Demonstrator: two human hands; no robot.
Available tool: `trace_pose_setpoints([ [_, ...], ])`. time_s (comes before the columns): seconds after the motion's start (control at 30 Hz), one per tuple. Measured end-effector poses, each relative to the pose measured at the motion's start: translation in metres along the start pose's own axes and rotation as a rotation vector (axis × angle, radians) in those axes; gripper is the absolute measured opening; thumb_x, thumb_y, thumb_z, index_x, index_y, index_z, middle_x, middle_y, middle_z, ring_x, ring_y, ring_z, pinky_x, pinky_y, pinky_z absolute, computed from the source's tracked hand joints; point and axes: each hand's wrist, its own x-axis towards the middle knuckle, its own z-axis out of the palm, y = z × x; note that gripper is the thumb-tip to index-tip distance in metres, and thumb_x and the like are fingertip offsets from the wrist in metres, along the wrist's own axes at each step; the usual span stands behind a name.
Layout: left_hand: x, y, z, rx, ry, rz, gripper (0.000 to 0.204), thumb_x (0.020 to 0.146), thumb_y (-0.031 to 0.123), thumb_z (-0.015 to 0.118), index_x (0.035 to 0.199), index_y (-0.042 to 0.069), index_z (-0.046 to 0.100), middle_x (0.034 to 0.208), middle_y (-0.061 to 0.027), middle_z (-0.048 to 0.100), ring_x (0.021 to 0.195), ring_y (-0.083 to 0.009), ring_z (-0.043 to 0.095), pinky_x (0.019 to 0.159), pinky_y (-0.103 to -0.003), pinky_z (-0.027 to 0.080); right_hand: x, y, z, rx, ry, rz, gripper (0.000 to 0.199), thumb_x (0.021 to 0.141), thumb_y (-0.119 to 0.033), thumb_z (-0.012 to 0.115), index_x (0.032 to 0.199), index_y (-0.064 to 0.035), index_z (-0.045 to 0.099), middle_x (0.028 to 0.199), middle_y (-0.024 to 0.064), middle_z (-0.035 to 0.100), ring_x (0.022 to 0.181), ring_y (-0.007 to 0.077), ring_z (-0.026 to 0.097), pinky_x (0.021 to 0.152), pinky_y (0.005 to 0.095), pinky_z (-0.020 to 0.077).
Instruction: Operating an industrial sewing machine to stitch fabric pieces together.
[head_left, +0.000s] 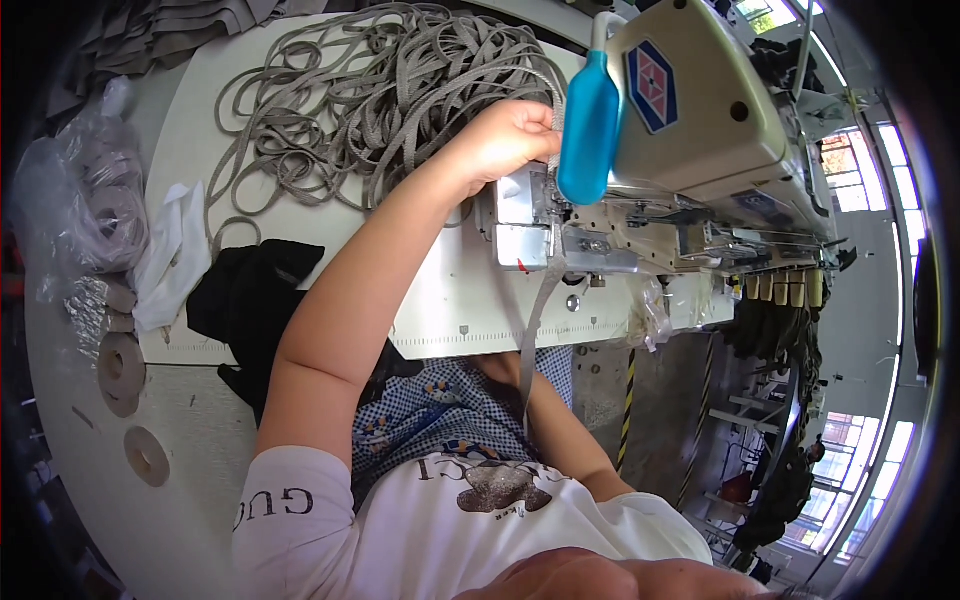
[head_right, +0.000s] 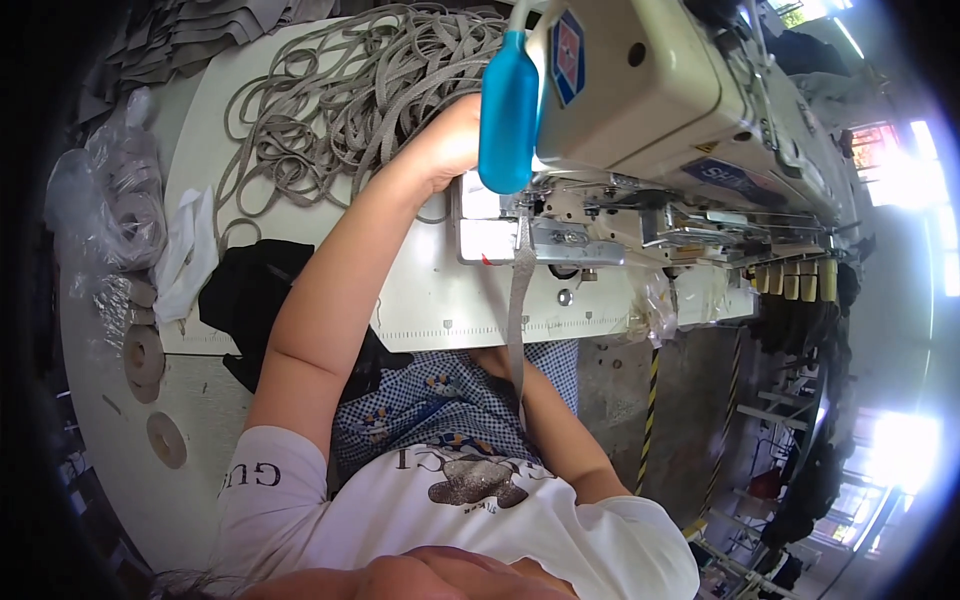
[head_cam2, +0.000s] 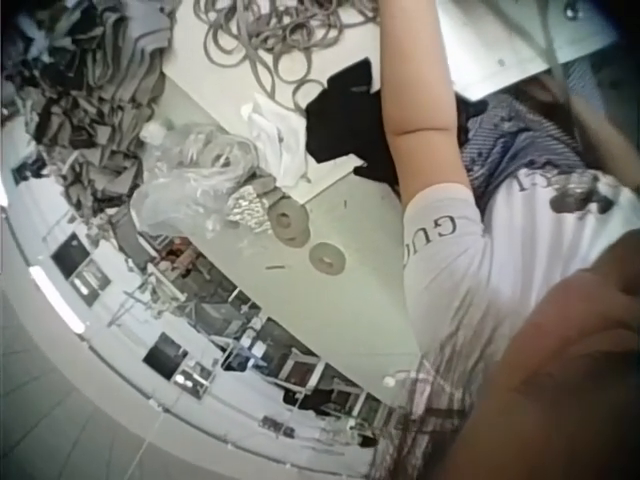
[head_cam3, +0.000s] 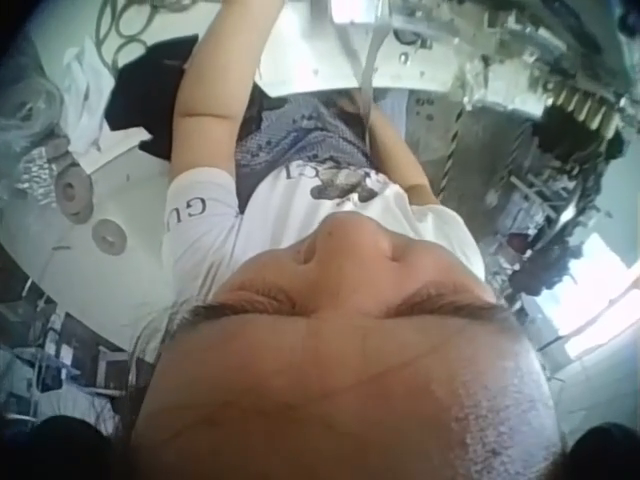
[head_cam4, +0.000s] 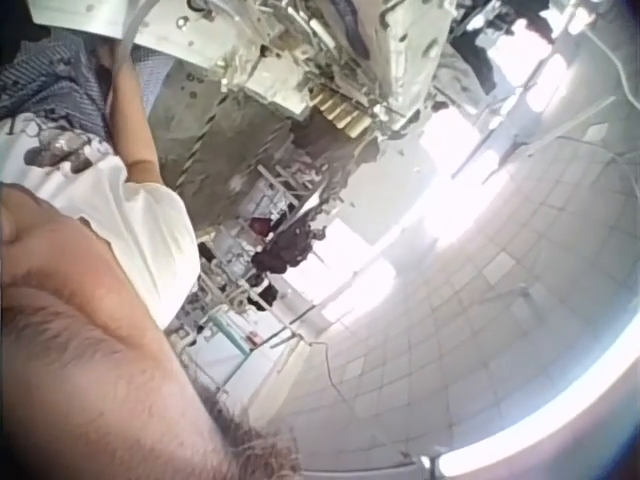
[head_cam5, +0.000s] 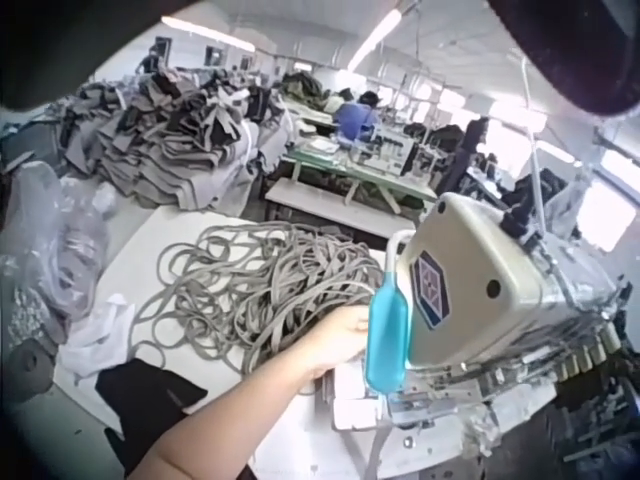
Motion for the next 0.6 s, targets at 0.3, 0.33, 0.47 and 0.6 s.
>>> trace_pose_setpoints([
  [0.3,-0.011,0.010,-0.002,0.005,0.017,-0.026,0.011,0.084,0.013,0.058,0.081,0.003,0.058,0.076,-0.0043,0.065,0.069,-0.0081,0.058,0.066,-0.020,0.044,-0.066,-0.151,-0.085,-0.377,-0.061,0.329,0.023,0.088,-0.015,0.051,0.102,0.0012,0.059,0.089,0.0144,0.064,0.090,0.0198,0.061,0.081,0.0315,0.0465],
  [0.33,-0.012,0.011,-0.003,0.001,0.022,-0.012,0.011,0.084,0.013,0.057,0.082,0.003,0.059,0.077,-0.0048,0.065,0.070,-0.0084,0.059,0.067,-0.020,0.044,-0.066,-0.162,-0.093,-0.255,0.125,0.265,0.023,0.088,-0.015,0.050,0.102,0.0013,0.058,0.089,0.0133,0.065,0.088,0.0198,0.062,0.079,0.0307,0.0468],
  [0.47,-0.011,0.011,0.002,-0.025,0.004,-0.005,0.011,0.085,0.013,0.057,0.086,0.002,0.059,0.080,-0.0062,0.066,0.072,-0.0092,0.060,0.069,-0.021,0.045,-0.035,-0.163,-0.102,0.008,0.749,-0.083,0.027,0.091,-0.021,0.048,0.099,0.0033,0.059,0.086,0.0112,0.066,0.076,0.0192,0.062,0.067,0.0286,0.0476],
  [0.6,-0.010,0.008,0.002,-0.033,0.006,-0.008,0.012,0.085,0.013,0.057,0.087,0.001,0.059,0.081,-0.0067,0.065,0.073,-0.0098,0.060,0.071,-0.021,0.046,0.002,-0.184,-0.094,0.579,0.702,-0.119,0.032,0.093,-0.024,0.046,0.096,0.0055,0.058,0.079,0.0127,0.065,0.064,0.0175,0.061,0.058,0.0259,0.0467],
])
